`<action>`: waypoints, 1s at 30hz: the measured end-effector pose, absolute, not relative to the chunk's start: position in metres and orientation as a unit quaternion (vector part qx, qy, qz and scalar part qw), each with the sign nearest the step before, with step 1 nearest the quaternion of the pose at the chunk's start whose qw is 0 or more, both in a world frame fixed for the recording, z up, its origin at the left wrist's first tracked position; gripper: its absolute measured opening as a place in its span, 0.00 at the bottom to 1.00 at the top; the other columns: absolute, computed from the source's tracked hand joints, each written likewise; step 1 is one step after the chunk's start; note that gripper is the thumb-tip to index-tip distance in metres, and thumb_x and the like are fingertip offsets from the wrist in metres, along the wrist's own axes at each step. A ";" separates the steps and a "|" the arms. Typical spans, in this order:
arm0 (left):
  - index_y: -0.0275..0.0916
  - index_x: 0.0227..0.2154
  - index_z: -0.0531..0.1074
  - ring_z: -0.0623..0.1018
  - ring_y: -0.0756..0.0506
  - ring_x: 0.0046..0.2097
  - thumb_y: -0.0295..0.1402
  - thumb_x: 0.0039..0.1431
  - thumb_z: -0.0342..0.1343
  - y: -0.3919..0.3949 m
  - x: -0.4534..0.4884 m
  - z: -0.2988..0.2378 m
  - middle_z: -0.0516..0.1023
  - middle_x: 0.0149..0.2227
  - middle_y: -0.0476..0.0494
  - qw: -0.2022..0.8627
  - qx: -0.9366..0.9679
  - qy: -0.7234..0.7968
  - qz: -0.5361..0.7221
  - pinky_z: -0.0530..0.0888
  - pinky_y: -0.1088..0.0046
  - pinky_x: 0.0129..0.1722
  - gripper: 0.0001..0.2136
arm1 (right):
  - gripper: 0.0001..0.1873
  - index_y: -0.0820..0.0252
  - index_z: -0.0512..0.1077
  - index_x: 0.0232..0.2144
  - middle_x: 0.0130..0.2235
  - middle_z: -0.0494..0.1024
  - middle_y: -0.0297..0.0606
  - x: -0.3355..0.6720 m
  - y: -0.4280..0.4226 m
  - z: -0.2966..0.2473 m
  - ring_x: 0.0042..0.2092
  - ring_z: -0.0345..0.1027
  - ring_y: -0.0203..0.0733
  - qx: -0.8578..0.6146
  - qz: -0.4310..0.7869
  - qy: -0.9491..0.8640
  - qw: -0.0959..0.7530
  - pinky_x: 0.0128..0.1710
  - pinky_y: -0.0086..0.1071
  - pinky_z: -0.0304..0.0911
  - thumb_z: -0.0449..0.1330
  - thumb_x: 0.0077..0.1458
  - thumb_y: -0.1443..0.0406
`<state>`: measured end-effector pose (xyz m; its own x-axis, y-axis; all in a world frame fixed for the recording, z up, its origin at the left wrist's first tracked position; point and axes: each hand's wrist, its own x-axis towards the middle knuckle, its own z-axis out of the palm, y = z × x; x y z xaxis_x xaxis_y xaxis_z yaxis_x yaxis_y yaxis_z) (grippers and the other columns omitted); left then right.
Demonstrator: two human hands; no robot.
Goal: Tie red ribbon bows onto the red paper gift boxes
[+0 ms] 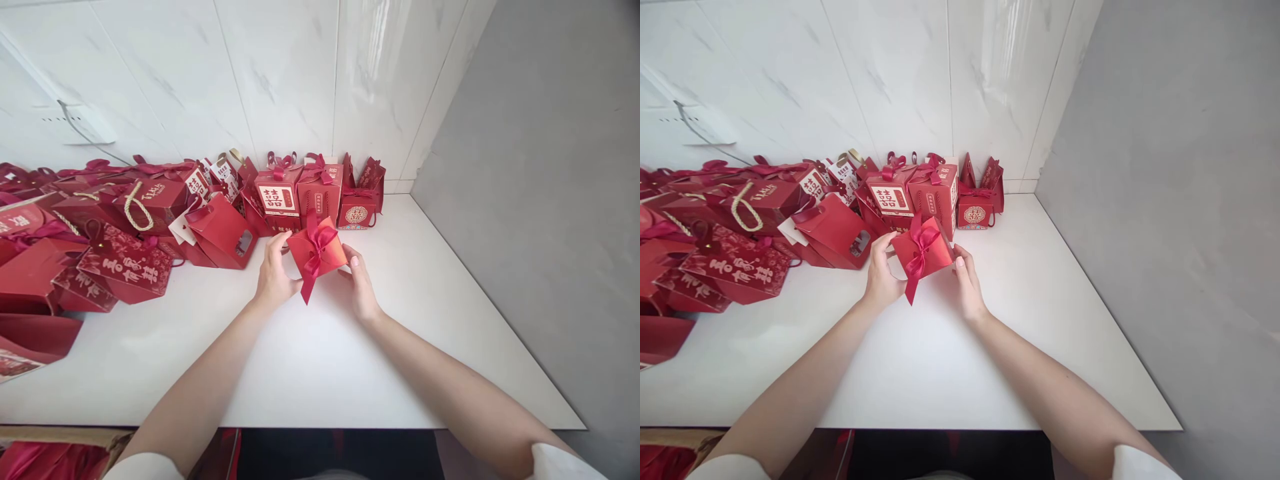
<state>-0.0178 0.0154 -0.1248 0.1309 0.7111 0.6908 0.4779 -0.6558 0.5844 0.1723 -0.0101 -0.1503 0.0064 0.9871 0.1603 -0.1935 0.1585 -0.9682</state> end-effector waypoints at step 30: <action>0.46 0.59 0.65 0.67 0.32 0.61 0.27 0.28 0.74 0.022 -0.042 -0.109 0.65 0.60 0.36 0.366 0.689 0.433 0.451 0.61 0.47 0.63 0.48 | 0.27 0.51 0.64 0.53 0.57 0.69 0.40 0.176 0.000 -0.158 0.56 0.65 0.49 -0.451 0.525 -0.480 0.540 0.51 0.44 0.66 0.51 0.60 0.43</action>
<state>-0.0416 0.0221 -0.1090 0.2181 0.9267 0.3062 0.2664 -0.3583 0.8948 0.1764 -0.0003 -0.1585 -0.0106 0.9989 0.0457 -0.1343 0.0439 -0.9900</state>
